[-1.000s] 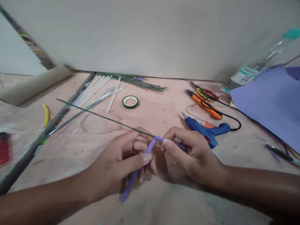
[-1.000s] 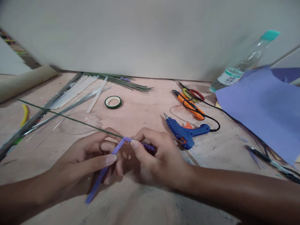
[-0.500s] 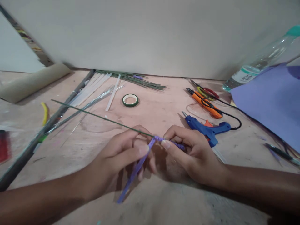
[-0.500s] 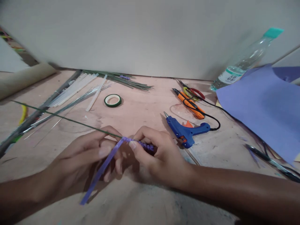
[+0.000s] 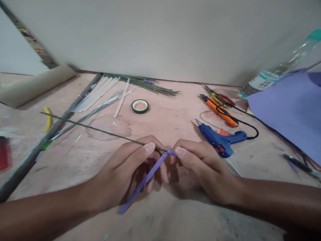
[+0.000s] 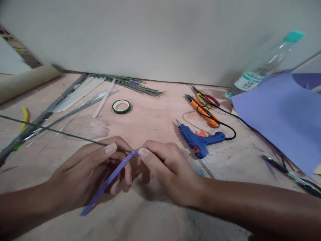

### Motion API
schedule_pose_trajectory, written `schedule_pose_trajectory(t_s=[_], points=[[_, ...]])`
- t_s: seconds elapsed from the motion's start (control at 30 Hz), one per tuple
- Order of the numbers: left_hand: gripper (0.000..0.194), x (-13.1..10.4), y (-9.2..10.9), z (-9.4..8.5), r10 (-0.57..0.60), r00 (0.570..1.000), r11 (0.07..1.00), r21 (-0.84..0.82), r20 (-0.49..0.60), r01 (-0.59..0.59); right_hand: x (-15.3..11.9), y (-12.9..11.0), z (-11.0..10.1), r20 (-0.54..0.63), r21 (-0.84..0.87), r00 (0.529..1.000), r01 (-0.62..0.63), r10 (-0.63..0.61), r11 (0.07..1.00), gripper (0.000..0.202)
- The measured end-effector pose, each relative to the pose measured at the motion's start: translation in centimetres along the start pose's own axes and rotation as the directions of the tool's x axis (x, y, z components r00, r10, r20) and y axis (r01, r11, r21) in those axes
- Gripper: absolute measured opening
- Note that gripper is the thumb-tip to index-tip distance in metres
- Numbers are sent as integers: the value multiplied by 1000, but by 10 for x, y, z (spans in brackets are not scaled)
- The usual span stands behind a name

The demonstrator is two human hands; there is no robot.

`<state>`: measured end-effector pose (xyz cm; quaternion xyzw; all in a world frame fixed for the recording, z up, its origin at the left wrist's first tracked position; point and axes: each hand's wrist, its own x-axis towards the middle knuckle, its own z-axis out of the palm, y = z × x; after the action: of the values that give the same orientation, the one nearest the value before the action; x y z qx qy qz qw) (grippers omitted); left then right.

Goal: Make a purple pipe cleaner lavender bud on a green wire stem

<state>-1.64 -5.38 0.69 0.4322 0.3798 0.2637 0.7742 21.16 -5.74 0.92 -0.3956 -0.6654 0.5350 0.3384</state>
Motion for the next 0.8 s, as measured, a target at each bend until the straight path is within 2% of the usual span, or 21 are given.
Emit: schedule_pose_trajectory(t_s=[0.3,0.43,0.5,0.63,0.8], points=[[60,1,2,-2,-19,1000,1000,9,-9,19,1,-1,2,-80,-132,995,53,-64,990,33],[44,-1,2,-4,-34,999,996,-77,41,37,1,-3,3,-97,-170,993,51,-69,984,33],[34,-1,2,-6,-9,997,1000,-28,73,11,1,-3,3,-105,-178,991,60,-79,982,33],[27,1,4,-10,57,993,976,202,108,-78,2,-2,3,-139,-231,980,106,-140,967,29],[26,2,3,-10,36,991,987,150,126,-55,1,-2,3,-143,-212,982,89,-121,973,26]])
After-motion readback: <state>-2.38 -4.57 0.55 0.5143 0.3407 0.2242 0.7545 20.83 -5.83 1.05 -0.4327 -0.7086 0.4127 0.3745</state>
